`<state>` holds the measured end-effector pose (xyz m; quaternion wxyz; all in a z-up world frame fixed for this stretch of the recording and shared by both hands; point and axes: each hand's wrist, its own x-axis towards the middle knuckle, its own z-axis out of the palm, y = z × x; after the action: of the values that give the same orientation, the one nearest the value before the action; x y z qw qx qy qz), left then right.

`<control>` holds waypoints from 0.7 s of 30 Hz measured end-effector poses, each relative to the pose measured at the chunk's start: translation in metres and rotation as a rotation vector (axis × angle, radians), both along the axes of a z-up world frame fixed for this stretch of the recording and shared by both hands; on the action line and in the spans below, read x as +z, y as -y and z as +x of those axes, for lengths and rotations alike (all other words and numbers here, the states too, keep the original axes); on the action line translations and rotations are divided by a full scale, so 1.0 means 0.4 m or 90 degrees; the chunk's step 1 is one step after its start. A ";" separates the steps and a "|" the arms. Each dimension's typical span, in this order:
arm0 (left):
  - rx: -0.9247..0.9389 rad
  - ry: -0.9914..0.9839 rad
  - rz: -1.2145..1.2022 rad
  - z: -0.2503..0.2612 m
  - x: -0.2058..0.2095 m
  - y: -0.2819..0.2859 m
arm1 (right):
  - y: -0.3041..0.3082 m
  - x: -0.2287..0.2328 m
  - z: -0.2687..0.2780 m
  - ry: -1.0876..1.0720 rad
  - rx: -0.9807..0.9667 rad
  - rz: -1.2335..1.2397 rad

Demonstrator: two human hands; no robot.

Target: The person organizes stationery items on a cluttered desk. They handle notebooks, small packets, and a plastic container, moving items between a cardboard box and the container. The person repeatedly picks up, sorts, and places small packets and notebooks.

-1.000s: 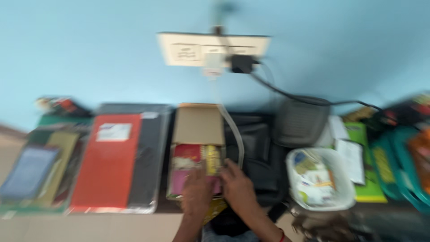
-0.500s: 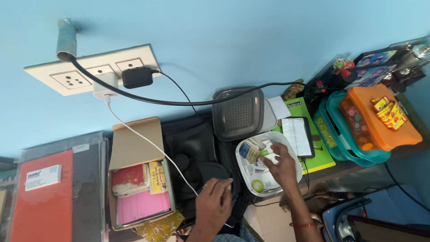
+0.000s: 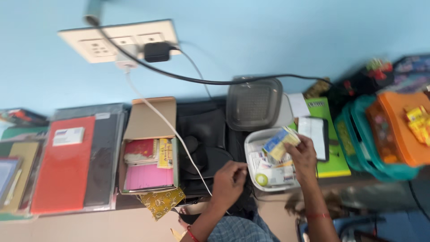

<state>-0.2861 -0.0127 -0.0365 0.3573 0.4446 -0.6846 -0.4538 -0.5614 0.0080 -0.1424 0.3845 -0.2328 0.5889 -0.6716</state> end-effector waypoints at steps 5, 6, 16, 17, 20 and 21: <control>-0.030 -0.200 0.092 -0.010 -0.059 0.002 | -0.025 0.102 0.080 0.205 0.104 -0.025; -0.029 -0.260 0.120 -0.009 -0.061 0.006 | -0.025 0.132 0.121 0.233 0.134 -0.001; 0.134 -0.304 -0.065 0.177 0.136 -0.072 | 0.033 0.288 0.554 -0.096 0.476 -0.078; 0.146 -0.233 -0.090 0.218 0.143 -0.055 | 0.056 0.289 0.567 -0.100 0.536 -0.097; 0.157 -0.066 -0.175 0.373 0.143 -0.030 | 0.093 0.288 0.650 -0.041 0.622 -0.134; 0.167 -0.032 -0.227 0.421 0.135 -0.024 | 0.112 0.283 0.682 -0.006 0.638 -0.142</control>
<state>-0.1178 -0.0029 0.0175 0.5029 0.4480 -0.6816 -0.2860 -0.2888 -0.0369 -0.0292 0.6293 -0.5291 0.3320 -0.4625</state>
